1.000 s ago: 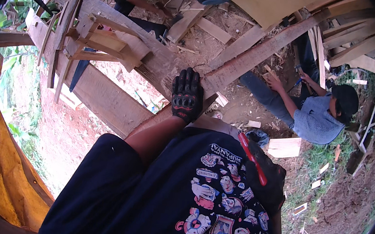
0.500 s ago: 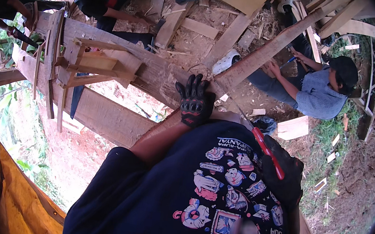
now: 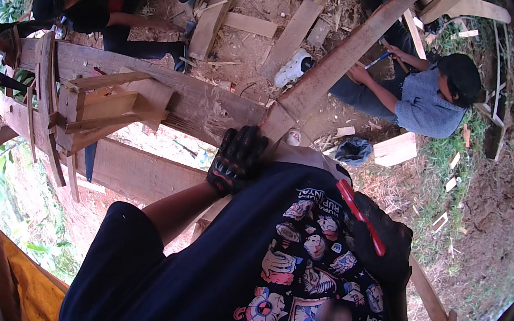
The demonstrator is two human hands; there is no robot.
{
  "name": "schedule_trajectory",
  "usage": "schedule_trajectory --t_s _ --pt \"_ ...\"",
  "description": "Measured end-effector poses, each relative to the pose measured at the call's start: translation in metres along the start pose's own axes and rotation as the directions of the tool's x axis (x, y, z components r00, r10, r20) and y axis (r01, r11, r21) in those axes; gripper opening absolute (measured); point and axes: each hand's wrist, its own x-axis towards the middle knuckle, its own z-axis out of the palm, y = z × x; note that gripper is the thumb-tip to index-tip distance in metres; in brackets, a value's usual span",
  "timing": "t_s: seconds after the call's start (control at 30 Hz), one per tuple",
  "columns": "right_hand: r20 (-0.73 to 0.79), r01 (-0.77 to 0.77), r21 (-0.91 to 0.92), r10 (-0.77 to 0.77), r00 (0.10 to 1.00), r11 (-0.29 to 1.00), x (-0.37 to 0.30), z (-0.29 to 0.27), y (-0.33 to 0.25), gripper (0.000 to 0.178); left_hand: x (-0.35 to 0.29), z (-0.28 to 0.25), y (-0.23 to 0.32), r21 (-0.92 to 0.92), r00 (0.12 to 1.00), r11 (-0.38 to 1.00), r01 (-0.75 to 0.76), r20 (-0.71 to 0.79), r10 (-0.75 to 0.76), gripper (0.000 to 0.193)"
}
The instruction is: The person uses a hand saw to cut a long piece of wood that is supported by a wooden frame. They hold the wood steady with one hand while sawing with the other. Other people are visible in the background working with wood.
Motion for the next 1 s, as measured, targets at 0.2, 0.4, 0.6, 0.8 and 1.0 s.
schedule_trajectory --t_s 0.2,0.4,0.6,0.8,1.0 --pt "0.111 -0.071 -0.128 0.085 0.990 0.989 0.025 -0.012 -0.025 0.040 -0.003 0.006 -0.001 -0.047 1.000 0.999 0.021 0.006 -0.021 0.073" --pt "0.031 0.096 -0.120 -0.093 0.995 0.988 0.080 -0.002 -0.021 0.040 -0.004 0.011 0.001 0.009 0.999 1.000 0.023 -0.045 -0.023 0.064" --pt "0.041 0.104 -0.102 -0.100 0.994 0.989 0.069 0.001 -0.020 0.043 -0.005 0.008 0.000 0.018 0.991 1.000 0.017 -0.130 -0.014 0.063" --pt "0.055 0.090 -0.133 -0.083 0.995 0.987 0.058 0.007 -0.019 0.039 0.000 0.008 0.002 -0.037 0.988 0.999 0.041 -0.146 -0.046 0.058" --pt "0.208 0.186 -0.204 -0.143 0.968 0.961 0.056 0.016 -0.005 0.030 -0.002 0.009 0.000 -0.018 0.995 0.999 0.027 -0.094 -0.029 0.059"
